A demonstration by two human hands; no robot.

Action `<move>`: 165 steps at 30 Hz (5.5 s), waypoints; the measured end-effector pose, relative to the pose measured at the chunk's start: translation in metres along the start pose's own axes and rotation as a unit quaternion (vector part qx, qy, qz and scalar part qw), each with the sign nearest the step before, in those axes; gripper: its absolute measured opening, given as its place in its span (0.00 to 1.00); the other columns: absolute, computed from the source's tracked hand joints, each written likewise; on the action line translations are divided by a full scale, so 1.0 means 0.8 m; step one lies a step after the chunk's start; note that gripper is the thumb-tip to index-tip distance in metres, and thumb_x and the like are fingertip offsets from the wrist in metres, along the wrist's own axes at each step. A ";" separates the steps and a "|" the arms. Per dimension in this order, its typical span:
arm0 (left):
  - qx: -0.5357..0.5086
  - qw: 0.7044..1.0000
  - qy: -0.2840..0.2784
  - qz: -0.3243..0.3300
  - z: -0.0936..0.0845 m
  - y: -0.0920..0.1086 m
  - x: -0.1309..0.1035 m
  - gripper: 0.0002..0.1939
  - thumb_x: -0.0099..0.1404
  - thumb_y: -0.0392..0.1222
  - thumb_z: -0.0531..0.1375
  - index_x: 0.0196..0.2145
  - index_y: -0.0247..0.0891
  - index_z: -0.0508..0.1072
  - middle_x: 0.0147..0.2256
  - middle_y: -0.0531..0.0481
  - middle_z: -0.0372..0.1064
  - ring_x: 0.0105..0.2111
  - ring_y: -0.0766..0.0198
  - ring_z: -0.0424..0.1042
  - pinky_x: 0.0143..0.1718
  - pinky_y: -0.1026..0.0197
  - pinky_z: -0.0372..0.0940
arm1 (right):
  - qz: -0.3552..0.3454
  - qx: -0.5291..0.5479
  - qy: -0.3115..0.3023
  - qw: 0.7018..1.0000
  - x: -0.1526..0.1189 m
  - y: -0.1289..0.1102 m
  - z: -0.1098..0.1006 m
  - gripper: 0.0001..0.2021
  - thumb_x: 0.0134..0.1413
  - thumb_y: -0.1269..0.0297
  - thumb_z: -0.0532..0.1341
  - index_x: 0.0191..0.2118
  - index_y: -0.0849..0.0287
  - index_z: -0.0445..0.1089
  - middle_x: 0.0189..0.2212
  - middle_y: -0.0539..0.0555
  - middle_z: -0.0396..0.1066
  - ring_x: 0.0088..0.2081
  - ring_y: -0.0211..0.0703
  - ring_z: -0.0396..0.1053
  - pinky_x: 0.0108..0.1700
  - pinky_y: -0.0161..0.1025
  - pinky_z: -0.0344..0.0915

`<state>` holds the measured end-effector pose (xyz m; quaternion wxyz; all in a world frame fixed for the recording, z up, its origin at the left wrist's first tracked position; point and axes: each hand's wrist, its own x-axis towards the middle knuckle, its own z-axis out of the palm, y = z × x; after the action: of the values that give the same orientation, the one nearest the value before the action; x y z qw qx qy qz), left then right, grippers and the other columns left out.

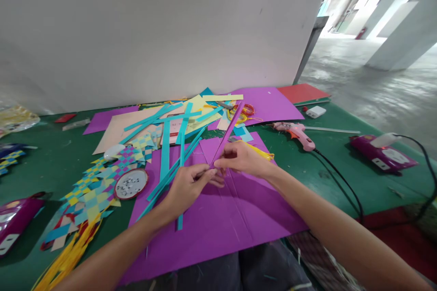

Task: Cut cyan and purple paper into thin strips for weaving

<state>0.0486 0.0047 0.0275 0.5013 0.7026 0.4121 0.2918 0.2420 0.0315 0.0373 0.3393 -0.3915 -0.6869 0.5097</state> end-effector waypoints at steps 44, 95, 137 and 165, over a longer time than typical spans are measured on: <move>0.046 0.999 0.001 -0.004 0.000 0.005 0.000 0.12 0.65 0.46 0.56 0.34 0.38 0.76 0.33 0.50 0.79 0.34 0.58 0.78 0.38 0.62 0.70 | 0.006 0.031 -0.008 0.999 0.000 0.002 -0.001 0.10 0.50 0.63 0.63 0.22 0.62 0.68 0.17 0.48 0.67 0.20 0.32 0.62 0.22 0.31 0.56; -0.016 0.999 -0.019 -0.032 0.005 0.004 0.000 0.12 0.65 0.44 0.56 0.31 0.34 0.74 0.31 0.45 0.79 0.32 0.58 0.79 0.35 0.62 0.73 | 0.001 0.073 0.002 0.997 0.005 0.017 -0.012 0.12 0.49 0.60 0.64 0.23 0.63 0.67 0.16 0.50 0.68 0.16 0.28 0.54 0.18 0.31 0.46; -0.028 0.999 -0.032 -0.029 0.000 0.004 -0.003 0.15 0.68 0.46 0.52 0.33 0.33 0.73 0.29 0.43 0.78 0.28 0.58 0.78 0.30 0.61 0.71 | 0.004 0.055 -0.005 0.998 0.001 0.011 0.001 0.15 0.46 0.55 0.65 0.21 0.63 0.70 0.17 0.49 0.67 0.19 0.31 0.57 0.21 0.32 0.51; -0.049 0.997 -0.038 -0.054 -0.004 0.012 -0.002 0.13 0.65 0.45 0.56 0.30 0.33 0.73 0.27 0.44 0.77 0.27 0.58 0.78 0.31 0.61 0.70 | 0.069 0.244 0.052 0.966 0.004 0.017 -0.003 0.13 0.42 0.60 0.67 0.20 0.61 0.64 0.16 0.48 0.66 0.16 0.30 0.58 0.17 0.32 0.41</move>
<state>0.0481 0.0029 0.0375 0.5659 0.6642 0.4153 0.2571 0.2456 0.0378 0.0249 0.4236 -0.3690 -0.4948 0.6629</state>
